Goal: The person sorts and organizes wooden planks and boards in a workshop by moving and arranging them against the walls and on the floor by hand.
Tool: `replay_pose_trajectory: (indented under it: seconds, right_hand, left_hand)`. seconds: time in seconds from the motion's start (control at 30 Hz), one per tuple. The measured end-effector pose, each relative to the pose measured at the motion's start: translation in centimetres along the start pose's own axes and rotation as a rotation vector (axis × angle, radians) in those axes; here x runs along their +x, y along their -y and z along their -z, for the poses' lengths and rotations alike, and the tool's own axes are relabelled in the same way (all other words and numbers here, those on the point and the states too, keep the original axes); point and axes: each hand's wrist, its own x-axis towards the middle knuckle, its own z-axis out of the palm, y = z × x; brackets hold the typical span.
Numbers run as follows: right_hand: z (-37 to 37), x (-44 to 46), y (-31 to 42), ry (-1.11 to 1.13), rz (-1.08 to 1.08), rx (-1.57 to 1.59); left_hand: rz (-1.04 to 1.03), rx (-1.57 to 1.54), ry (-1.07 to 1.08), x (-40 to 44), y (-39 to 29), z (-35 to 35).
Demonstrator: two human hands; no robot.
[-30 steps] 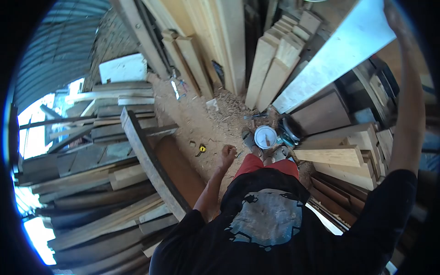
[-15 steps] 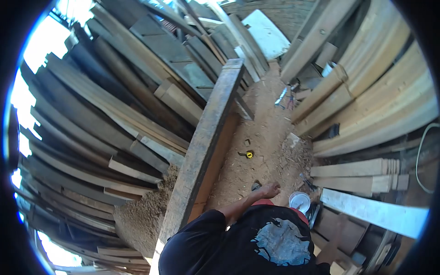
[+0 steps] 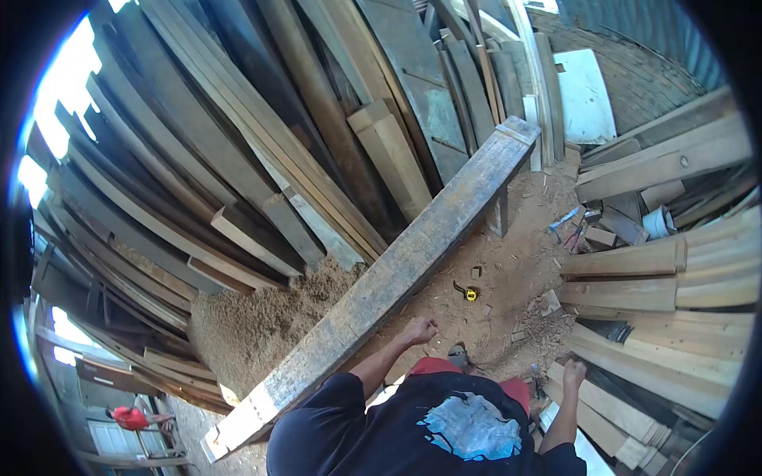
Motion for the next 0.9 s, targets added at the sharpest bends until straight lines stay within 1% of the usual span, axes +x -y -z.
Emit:
replay_pose_trajectory:
  seconds: [0.07, 0.1, 0.13, 0.2, 0.23, 0.27, 0.3, 0.33, 0.37, 0.4, 0.43, 0.47, 0.5, 0.53, 0.57, 0.6, 0.63, 0.7, 0.77, 0.87, 0.9]
  right_hand:
    - [-2.6, -2.4, -5.8, -0.223, 0.121, -0.242]
    - [-2.8, -3.9, -8.2, -0.018, 0.176, -0.493]
    - [-3.0, -4.4, -10.2, 0.192, 0.229, -0.740]
    - [-2.7, -7.5, -7.5, 0.271, 0.030, -0.646]
    - [-7.4, -6.5, -17.5, 0.128, 0.289, -0.785]
    - [-5.8, -5.5, -14.3, 0.312, 0.180, -0.750]
    - [-5.6, -3.4, -13.3, 0.448, 0.226, -0.804]
    - [-5.4, -0.1, -11.8, 0.562, 0.343, -0.882]
    - [-5.7, 4.7, -11.2, 0.652, 0.529, -0.975]
    - [-6.0, 9.2, -10.2, 0.721, 0.706, -1.043]
    - [-6.6, 13.9, -8.9, 0.740, 0.820, -1.041]
    - [-6.4, 17.0, -3.2, 0.643, 0.333, -0.679]
    - [-6.1, 20.2, 2.8, 0.390, -0.033, -0.211]
    - [-6.8, 25.0, 5.8, 0.442, 0.263, -0.434]
    - [-7.9, 29.6, 9.4, 0.381, 0.443, -0.570]
    - [-7.5, 31.9, 17.1, 0.286, 0.618, -0.710]
    - [-7.4, 33.1, 23.1, 0.274, 0.696, -0.588]
    - [-10.0, 35.8, 30.4, 0.281, 0.515, -0.051]
    - [-10.5, 32.2, 40.1, 0.268, 0.643, -0.126]
    - [-17.9, 29.9, 45.2, 0.213, 0.756, -0.099]
    - [-20.7, 28.8, 45.8, 0.247, 0.858, -0.148]
  left_hand:
    - [0.022, 0.025, -0.019, -0.4, -0.2, 0.1]
    - [0.028, 0.047, -0.032, 0.0, -0.2, 0.2]
    - [0.063, 0.013, 0.015, 0.5, -0.5, 0.1]
    - [0.132, -0.066, 0.102, 2.0, -1.9, -1.2]
    - [0.092, -0.090, 0.091, 3.1, -2.9, -1.5]
    - [0.053, -0.116, 0.075, 4.3, -3.4, -2.2]
    - [0.026, -0.149, 0.063, 3.9, -4.1, -2.9]
    - [0.059, -0.182, 0.071, 4.5, -5.0, -2.7]
    - [0.036, -0.207, 0.001, 5.8, -6.3, -1.1]
    - [0.029, -0.233, -0.052, 5.9, -7.0, -0.4]
    - [0.030, -0.261, -0.094, 5.3, -7.2, 0.0]
    - [0.054, -0.247, -0.138, 5.4, -7.3, 0.8]
    - [0.077, -0.271, -0.181, 5.2, -7.3, 1.8]
    - [0.095, -0.292, -0.227, 4.9, -7.1, 3.2]
    - [0.112, -0.312, -0.272, 4.7, -6.7, 4.7]
    - [0.162, -0.341, -0.328, 4.7, -5.9, 6.3]
    - [0.215, -0.368, -0.381, 4.5, -4.9, 7.9]
    - [0.202, -0.355, -0.530, 5.4, -0.8, 10.7]
    - [0.288, -0.522, -0.612, 5.1, 1.6, 14.9]
    - [0.212, -0.461, -0.826, 6.8, 8.0, 20.6]
    - [0.231, -0.489, -0.839, 6.1, 8.5, 23.7]
